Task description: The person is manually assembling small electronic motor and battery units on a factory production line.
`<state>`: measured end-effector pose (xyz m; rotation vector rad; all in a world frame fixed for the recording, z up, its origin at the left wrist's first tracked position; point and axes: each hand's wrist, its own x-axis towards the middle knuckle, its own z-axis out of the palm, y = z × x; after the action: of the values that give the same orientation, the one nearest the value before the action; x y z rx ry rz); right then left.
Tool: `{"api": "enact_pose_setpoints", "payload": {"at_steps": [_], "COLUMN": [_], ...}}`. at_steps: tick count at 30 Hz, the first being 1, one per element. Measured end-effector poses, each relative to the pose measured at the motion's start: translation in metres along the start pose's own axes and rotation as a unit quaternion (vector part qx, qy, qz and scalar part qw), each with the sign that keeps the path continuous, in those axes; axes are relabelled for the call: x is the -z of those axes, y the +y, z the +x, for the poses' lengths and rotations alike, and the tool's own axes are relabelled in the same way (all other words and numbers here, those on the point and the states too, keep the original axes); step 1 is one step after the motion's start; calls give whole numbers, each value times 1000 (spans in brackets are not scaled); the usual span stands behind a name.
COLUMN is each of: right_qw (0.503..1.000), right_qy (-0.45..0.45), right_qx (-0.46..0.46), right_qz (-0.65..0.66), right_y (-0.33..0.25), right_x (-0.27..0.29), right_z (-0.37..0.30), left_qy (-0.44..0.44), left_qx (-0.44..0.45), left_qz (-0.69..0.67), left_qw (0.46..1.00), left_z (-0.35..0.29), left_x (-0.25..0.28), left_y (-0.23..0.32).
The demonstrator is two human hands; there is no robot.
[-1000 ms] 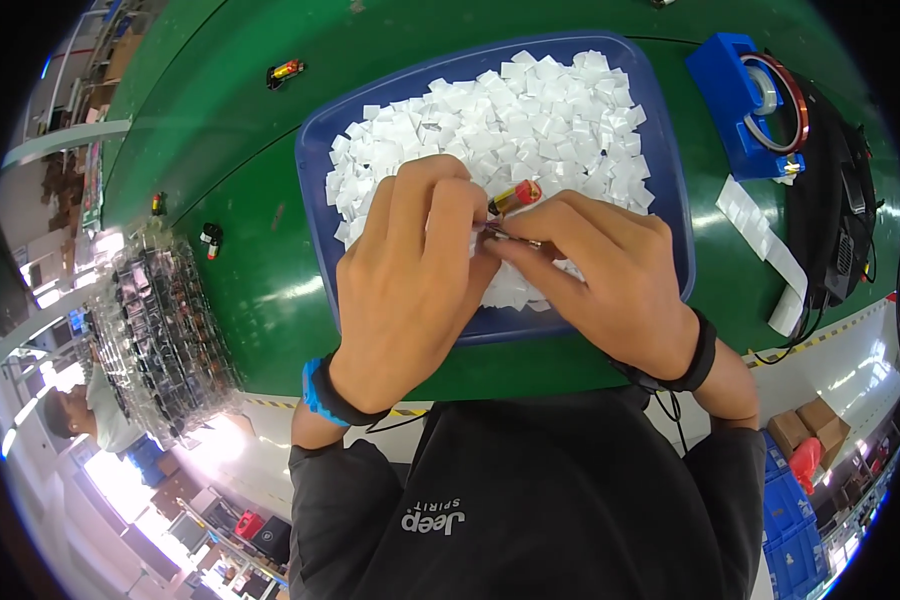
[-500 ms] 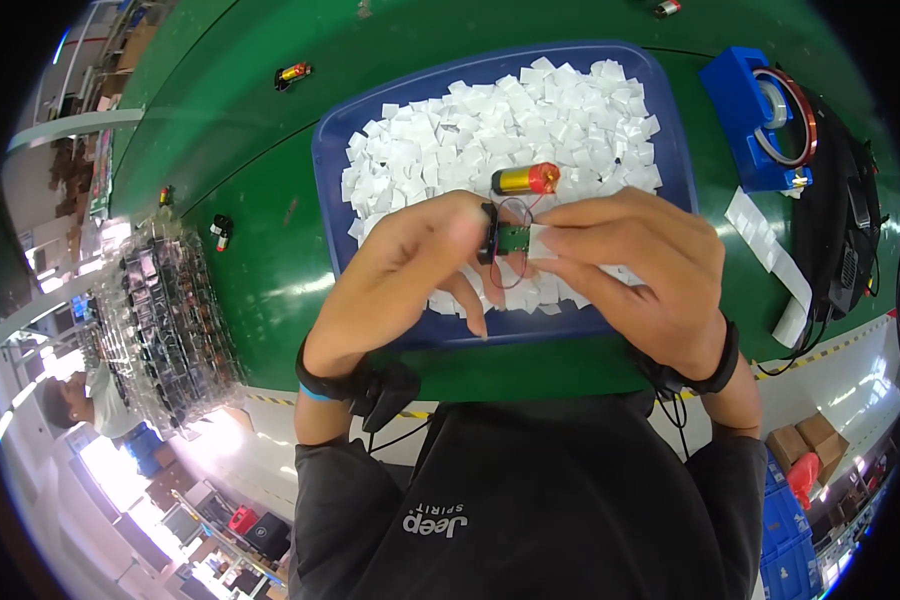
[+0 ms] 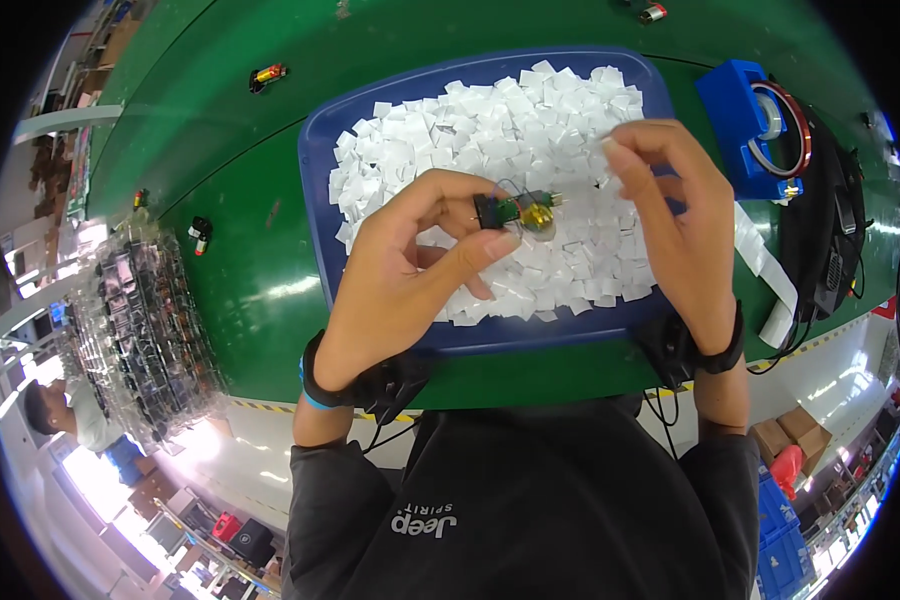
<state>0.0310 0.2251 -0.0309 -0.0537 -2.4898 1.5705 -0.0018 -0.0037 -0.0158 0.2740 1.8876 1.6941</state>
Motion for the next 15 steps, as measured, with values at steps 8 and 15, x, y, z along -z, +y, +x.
{"api": "enact_pose_setpoints", "payload": {"at_steps": [8, 15], "right_qw": [966, 951], "right_qy": [-42, -58], "right_qx": [238, 296], "right_qz": [-88, -61], "right_y": [-11, -5], "right_x": [-6, -10], "right_z": [-6, -8], "left_qy": [4, -16], "left_qx": [-23, 27], "left_qz": [-18, -70], "left_qw": [1000, 997], "left_z": [-1, -6], "left_x": [2, 3], "left_y": [-3, 2]}}
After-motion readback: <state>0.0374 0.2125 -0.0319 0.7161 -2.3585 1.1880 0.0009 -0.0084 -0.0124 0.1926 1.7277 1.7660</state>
